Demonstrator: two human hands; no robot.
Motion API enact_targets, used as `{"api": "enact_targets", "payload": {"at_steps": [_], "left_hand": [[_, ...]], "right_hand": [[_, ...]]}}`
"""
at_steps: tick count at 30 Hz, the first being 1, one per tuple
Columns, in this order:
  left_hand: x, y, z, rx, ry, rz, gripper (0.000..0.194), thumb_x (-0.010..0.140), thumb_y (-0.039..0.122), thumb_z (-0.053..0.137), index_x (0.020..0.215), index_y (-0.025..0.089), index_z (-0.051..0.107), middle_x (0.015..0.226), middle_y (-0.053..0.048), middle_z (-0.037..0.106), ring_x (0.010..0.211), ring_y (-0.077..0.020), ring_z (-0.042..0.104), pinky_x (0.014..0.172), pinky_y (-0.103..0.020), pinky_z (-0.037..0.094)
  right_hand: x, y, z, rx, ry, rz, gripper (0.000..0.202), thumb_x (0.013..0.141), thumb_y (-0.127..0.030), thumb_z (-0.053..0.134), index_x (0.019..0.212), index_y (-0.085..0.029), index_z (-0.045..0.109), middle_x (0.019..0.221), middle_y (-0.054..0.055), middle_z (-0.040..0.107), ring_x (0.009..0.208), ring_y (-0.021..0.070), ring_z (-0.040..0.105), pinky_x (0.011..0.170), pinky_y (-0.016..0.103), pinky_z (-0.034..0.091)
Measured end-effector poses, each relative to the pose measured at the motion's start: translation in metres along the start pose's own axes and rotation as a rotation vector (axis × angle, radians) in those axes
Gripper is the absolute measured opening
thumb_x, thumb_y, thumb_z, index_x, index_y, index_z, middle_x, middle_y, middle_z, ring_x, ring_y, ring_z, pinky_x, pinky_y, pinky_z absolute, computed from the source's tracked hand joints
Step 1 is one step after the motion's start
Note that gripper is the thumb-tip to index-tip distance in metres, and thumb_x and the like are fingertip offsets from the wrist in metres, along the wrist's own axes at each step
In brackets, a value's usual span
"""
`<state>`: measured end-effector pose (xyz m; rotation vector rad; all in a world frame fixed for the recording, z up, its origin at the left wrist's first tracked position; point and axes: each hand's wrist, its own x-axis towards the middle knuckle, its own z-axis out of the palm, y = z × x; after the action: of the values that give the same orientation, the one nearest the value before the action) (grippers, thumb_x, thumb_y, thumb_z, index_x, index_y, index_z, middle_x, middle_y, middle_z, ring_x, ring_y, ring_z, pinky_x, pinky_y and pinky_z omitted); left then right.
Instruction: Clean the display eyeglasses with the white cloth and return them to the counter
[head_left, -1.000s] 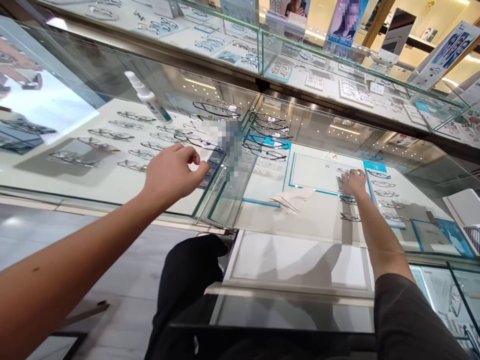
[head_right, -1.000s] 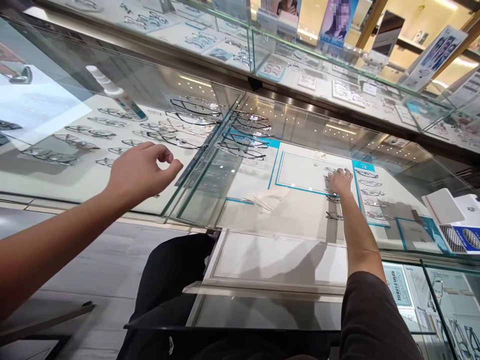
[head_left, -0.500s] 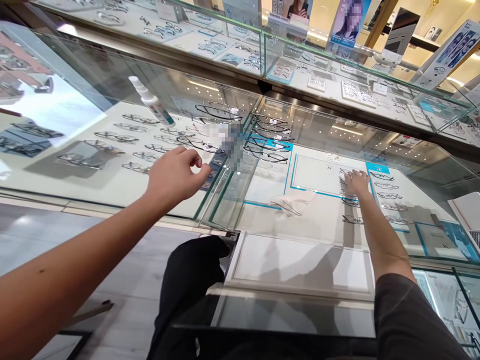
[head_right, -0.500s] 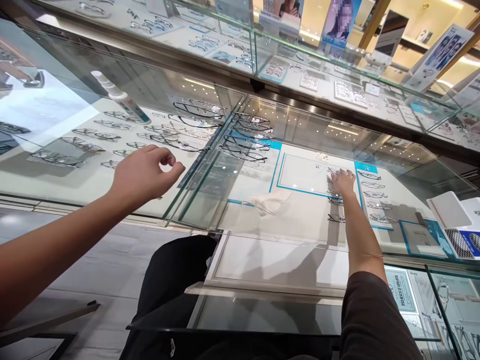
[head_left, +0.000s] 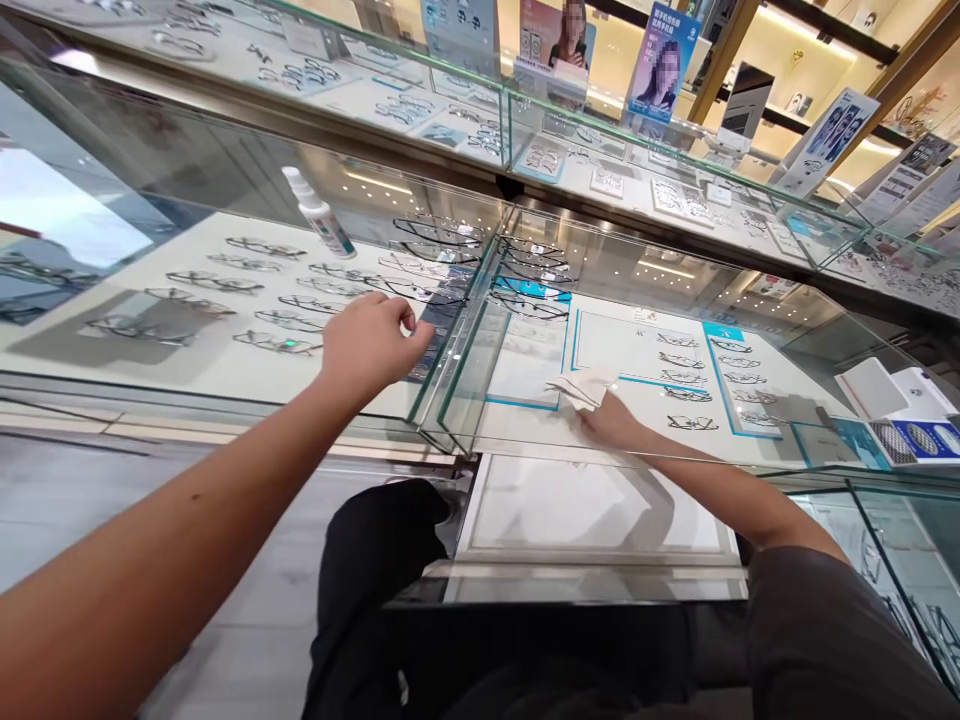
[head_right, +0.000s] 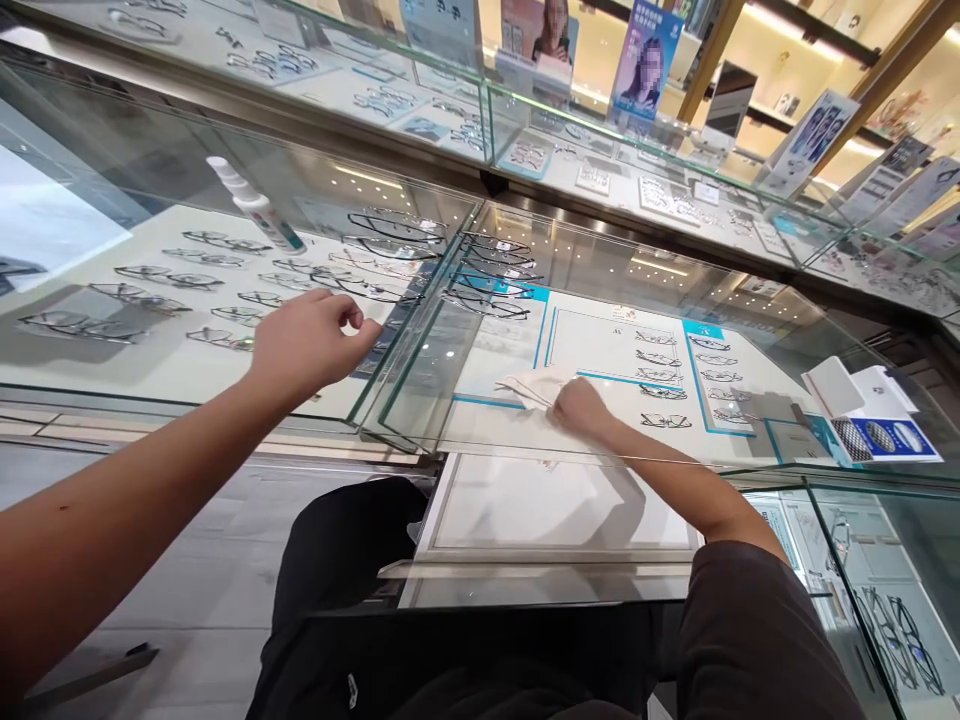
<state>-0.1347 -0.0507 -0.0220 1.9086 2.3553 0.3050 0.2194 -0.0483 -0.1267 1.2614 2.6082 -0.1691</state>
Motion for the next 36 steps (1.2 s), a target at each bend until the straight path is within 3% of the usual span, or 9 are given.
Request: {"api": "enact_targets", "payload": {"at_steps": [7,10,12,14,16,20,25,30,36], "left_hand": [[0.007,0.003,0.009,-0.051,0.050,0.019,0.019,0.087,0.035,0.052,0.085,0.021,0.064,0.103,-0.014,0.068,0.106,-0.0367,0.065,0.082,-0.042,0.048],[0.010,0.004,0.013,-0.054,0.072,0.029,0.020,0.086,0.035,0.052,0.086,0.021,0.065,0.103,-0.014,0.069,0.104,-0.0353,0.066,0.083,-0.041,0.049],[0.012,0.004,0.015,-0.056,0.079,0.046,0.021,0.087,0.035,0.052,0.086,0.020,0.066,0.104,-0.014,0.069,0.105,-0.0349,0.066,0.083,-0.041,0.049],[0.013,0.005,0.017,-0.053,0.085,0.058,0.021,0.088,0.035,0.051,0.086,0.020,0.066,0.105,-0.015,0.068,0.105,-0.0347,0.066,0.083,-0.041,0.049],[0.014,0.006,0.017,-0.051,0.090,0.061,0.021,0.089,0.035,0.050,0.085,0.020,0.065,0.106,-0.015,0.068,0.106,-0.0344,0.065,0.083,-0.041,0.048],[0.015,0.009,0.018,-0.058,0.087,0.066,0.020,0.090,0.033,0.050,0.085,0.020,0.064,0.105,-0.015,0.069,0.105,-0.0336,0.065,0.082,-0.041,0.048],[0.016,0.011,0.019,-0.063,0.073,0.080,0.023,0.091,0.036,0.050,0.087,0.020,0.066,0.107,-0.015,0.069,0.106,-0.0339,0.065,0.083,-0.042,0.048],[0.016,0.012,0.021,-0.068,0.056,0.076,0.024,0.092,0.036,0.049,0.088,0.019,0.067,0.107,-0.015,0.069,0.107,-0.0340,0.066,0.085,-0.041,0.048],[0.017,0.012,0.022,-0.060,0.062,0.083,0.025,0.092,0.035,0.049,0.090,0.019,0.068,0.108,-0.015,0.069,0.108,-0.0343,0.066,0.084,-0.042,0.048]], "right_hand": [[-0.050,-0.100,-0.024,0.127,-0.350,-0.443,0.019,0.099,-0.021,0.054,0.109,-0.019,0.070,0.109,0.008,0.074,0.089,0.0213,0.066,0.072,0.033,0.046],[-0.066,-0.126,-0.058,0.194,-0.430,-0.521,0.021,0.102,-0.026,0.054,0.108,-0.020,0.073,0.101,0.005,0.075,0.076,0.0183,0.063,0.062,0.032,0.038],[-0.068,-0.135,-0.093,0.229,-0.402,-0.550,0.022,0.103,-0.030,0.054,0.104,-0.022,0.074,0.097,0.003,0.075,0.074,0.0163,0.061,0.062,0.031,0.036],[-0.058,-0.134,-0.131,0.257,-0.266,-0.519,0.025,0.105,-0.034,0.053,0.099,-0.023,0.075,0.098,0.003,0.076,0.079,0.0165,0.062,0.066,0.030,0.037],[-0.036,-0.119,-0.165,0.209,-0.007,-0.315,0.029,0.107,-0.034,0.051,0.099,-0.020,0.075,0.104,0.007,0.077,0.091,0.0198,0.064,0.073,0.031,0.040],[0.025,-0.069,-0.197,0.022,0.314,-0.029,0.025,0.102,-0.029,0.059,0.109,-0.016,0.079,0.133,0.013,0.072,0.124,0.0306,0.057,0.100,0.043,0.044],[0.082,-0.032,-0.193,-0.094,0.223,0.110,0.028,0.097,-0.035,0.068,0.113,-0.017,0.080,0.146,0.012,0.066,0.135,0.0344,0.051,0.109,0.048,0.043],[0.106,-0.034,-0.187,-0.163,0.180,0.173,0.025,0.095,-0.033,0.067,0.106,-0.016,0.081,0.132,0.014,0.072,0.130,0.0337,0.056,0.110,0.047,0.044],[0.118,-0.038,-0.183,-0.186,0.170,0.232,0.024,0.096,-0.022,0.060,0.105,-0.014,0.080,0.130,0.016,0.074,0.125,0.0321,0.061,0.107,0.043,0.046]]}}
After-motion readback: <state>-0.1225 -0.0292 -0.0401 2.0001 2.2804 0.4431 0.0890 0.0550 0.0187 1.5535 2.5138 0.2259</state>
